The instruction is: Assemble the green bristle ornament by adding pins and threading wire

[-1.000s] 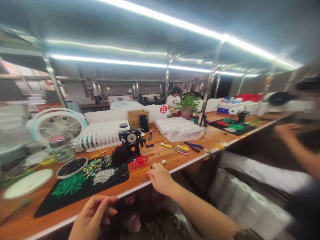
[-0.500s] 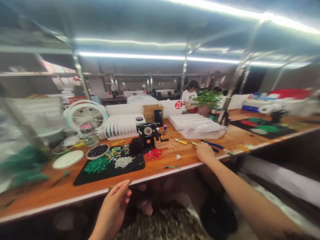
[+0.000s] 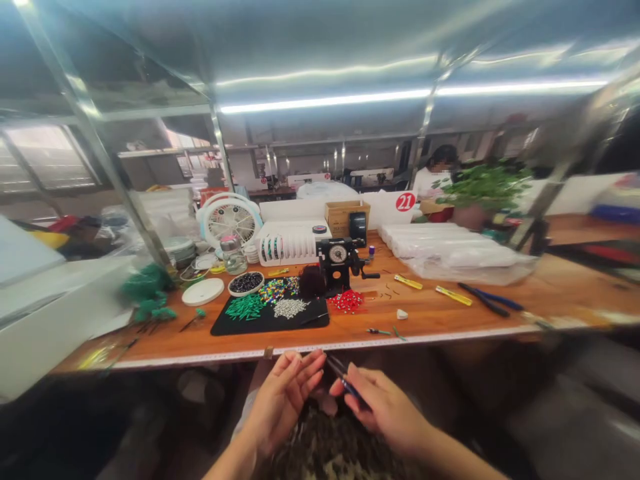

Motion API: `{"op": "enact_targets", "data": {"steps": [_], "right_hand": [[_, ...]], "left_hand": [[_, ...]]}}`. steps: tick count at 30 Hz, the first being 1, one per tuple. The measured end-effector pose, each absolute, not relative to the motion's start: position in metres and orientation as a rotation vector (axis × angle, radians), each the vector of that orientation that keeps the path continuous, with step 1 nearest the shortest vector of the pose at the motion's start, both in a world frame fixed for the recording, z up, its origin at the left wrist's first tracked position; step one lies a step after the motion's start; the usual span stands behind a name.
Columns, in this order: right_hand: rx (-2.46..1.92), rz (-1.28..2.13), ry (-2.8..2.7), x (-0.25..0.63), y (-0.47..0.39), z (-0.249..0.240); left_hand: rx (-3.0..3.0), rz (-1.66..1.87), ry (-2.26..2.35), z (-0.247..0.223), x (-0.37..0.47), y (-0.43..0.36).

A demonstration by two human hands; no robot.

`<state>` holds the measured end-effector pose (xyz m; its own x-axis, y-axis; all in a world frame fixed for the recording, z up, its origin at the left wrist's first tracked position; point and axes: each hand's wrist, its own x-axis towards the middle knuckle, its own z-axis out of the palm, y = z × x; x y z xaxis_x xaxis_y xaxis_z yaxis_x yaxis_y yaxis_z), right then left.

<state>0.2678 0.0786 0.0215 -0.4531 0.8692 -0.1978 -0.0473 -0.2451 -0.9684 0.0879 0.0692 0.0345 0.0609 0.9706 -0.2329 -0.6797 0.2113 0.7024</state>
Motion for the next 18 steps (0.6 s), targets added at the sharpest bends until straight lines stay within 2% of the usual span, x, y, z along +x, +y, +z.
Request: {"op": "enact_targets", "data": {"steps": [9, 18], "right_hand": [[-0.986, 1.827, -1.329, 0.237, 0.085, -0.005], [-0.942, 1.845, -1.238, 0.230, 0.087, -0.007]], "left_hand": [[0.597, 1.266, 0.633, 0.027, 0.089, 0.067], [0.661, 1.256, 0.611, 0.026, 0.089, 0.069]]}}
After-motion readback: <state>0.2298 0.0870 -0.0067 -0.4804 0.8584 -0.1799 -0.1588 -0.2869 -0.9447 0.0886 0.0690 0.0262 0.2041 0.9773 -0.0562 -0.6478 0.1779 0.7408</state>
